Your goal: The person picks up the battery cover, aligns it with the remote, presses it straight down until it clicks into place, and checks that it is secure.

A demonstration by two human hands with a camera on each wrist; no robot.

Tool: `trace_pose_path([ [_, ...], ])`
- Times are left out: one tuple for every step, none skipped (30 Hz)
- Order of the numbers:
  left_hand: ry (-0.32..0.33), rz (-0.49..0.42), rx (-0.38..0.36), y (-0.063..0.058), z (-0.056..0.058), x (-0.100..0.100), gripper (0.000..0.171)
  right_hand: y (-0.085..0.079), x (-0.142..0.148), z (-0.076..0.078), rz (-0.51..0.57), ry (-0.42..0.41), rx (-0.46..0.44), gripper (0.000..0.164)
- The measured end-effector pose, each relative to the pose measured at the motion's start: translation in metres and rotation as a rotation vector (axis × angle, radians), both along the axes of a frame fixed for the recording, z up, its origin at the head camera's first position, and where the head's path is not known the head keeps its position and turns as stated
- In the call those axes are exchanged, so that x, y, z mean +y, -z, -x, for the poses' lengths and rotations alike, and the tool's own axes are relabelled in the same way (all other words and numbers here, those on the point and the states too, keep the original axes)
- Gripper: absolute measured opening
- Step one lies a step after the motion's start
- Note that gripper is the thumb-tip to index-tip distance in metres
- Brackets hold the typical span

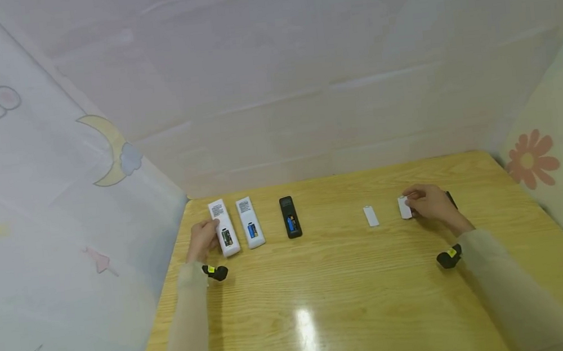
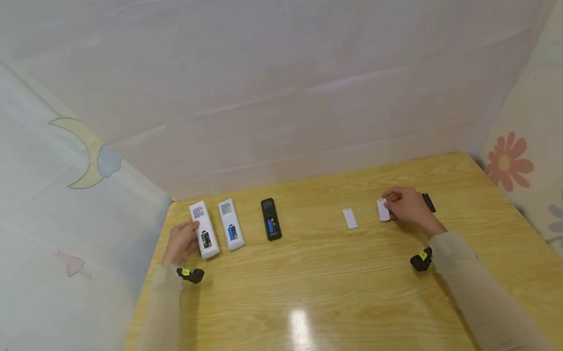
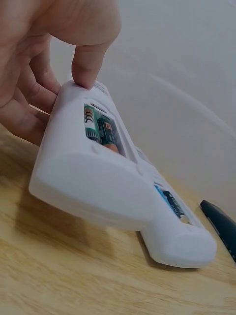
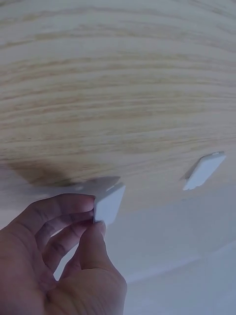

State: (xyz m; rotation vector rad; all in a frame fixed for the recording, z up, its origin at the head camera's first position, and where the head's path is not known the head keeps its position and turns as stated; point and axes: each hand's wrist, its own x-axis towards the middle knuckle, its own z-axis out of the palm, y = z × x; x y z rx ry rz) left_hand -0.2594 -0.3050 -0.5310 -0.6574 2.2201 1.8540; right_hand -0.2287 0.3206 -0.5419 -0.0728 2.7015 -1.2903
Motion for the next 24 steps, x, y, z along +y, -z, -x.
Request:
trace_pose_path([
  [0.012, -0.009, 0.0, -0.001, 0.0, 0.0, 0.062, 0.0, 0.0, 0.0, 0.008, 0.009, -0.006, 0.038],
  [0.015, -0.014, -0.003, -0.003, 0.001, 0.001, 0.062, 0.0, 0.001, 0.0, 0.018, 0.014, -0.008, 0.038],
  [0.015, -0.02, -0.007, -0.004, 0.001, 0.001, 0.062, 0.0, 0.001, 0.0, 0.032, 0.022, -0.01, 0.038],
  [0.016, -0.023, -0.009, -0.005, 0.001, 0.002, 0.062, 0.0, 0.001, 0.0, 0.037, 0.024, -0.007, 0.038],
  [0.017, -0.023, -0.012, -0.007, 0.001, 0.002, 0.063, 0.0, 0.001, 0.001, 0.042, 0.025, -0.002, 0.038],
  [0.021, -0.016, -0.015, -0.008, 0.0, 0.002, 0.063, 0.0, 0.001, 0.001, 0.046, 0.026, 0.004, 0.038],
  [0.026, -0.007, -0.017, -0.009, 0.0, 0.002, 0.064, 0.0, 0.0, 0.002, 0.055, 0.027, 0.006, 0.037],
  [0.026, 0.002, -0.022, -0.01, -0.001, 0.001, 0.064, 0.0, 0.0, 0.003, 0.066, 0.023, 0.006, 0.038],
  [0.029, 0.009, -0.023, -0.012, -0.001, 0.001, 0.065, -0.002, -0.001, 0.004, 0.078, 0.021, 0.008, 0.038],
  [0.036, 0.019, -0.022, -0.012, -0.001, 0.001, 0.065, -0.003, -0.002, 0.004, 0.088, 0.016, 0.009, 0.038],
  [0.039, 0.026, -0.023, -0.013, -0.001, 0.002, 0.065, -0.003, -0.002, 0.003, 0.1, 0.013, 0.011, 0.038],
  [0.042, 0.028, -0.021, -0.013, -0.001, 0.002, 0.065, -0.005, -0.003, 0.003, 0.114, 0.011, 0.014, 0.038],
  [0.045, 0.031, -0.016, -0.014, -0.001, 0.002, 0.064, -0.006, -0.003, 0.003, 0.127, 0.006, 0.018, 0.038],
  [0.046, 0.033, -0.012, -0.015, -0.002, 0.003, 0.063, -0.007, -0.004, 0.003, 0.135, 0.002, 0.026, 0.038],
  [0.051, 0.034, -0.005, -0.016, -0.002, 0.005, 0.062, -0.008, -0.004, 0.003, 0.144, 0.0, 0.033, 0.037],
  [0.056, 0.033, 0.002, -0.017, -0.002, 0.006, 0.062, -0.009, -0.004, 0.002, 0.147, -0.003, 0.039, 0.037],
  [0.06, 0.03, 0.008, -0.017, -0.001, 0.008, 0.062, -0.01, -0.004, 0.002, 0.153, -0.005, 0.043, 0.036],
  [0.067, 0.026, 0.013, -0.018, -0.001, 0.009, 0.062, -0.011, -0.004, 0.002, 0.155, -0.005, 0.044, 0.036],
  [0.072, 0.026, 0.018, -0.018, 0.0, 0.011, 0.062, -0.012, -0.005, 0.002, 0.156, -0.005, 0.045, 0.036],
  [0.074, 0.024, 0.019, -0.018, 0.0, 0.012, 0.063, -0.013, -0.005, 0.001, 0.157, -0.006, 0.046, 0.036],
  [0.075, 0.019, 0.022, -0.017, 0.002, 0.013, 0.063, -0.013, -0.005, 0.001, 0.158, -0.006, 0.044, 0.036],
  [0.075, 0.015, 0.024, -0.017, 0.003, 0.014, 0.063, -0.014, -0.005, 0.001, 0.16, -0.008, 0.044, 0.037],
  [0.075, 0.014, 0.025, -0.017, 0.004, 0.015, 0.063, -0.014, -0.006, 0.002, 0.162, -0.009, 0.043, 0.037],
  [0.072, 0.012, 0.025, -0.017, 0.004, 0.016, 0.063, -0.015, -0.006, 0.002, 0.161, -0.01, 0.041, 0.037],
])
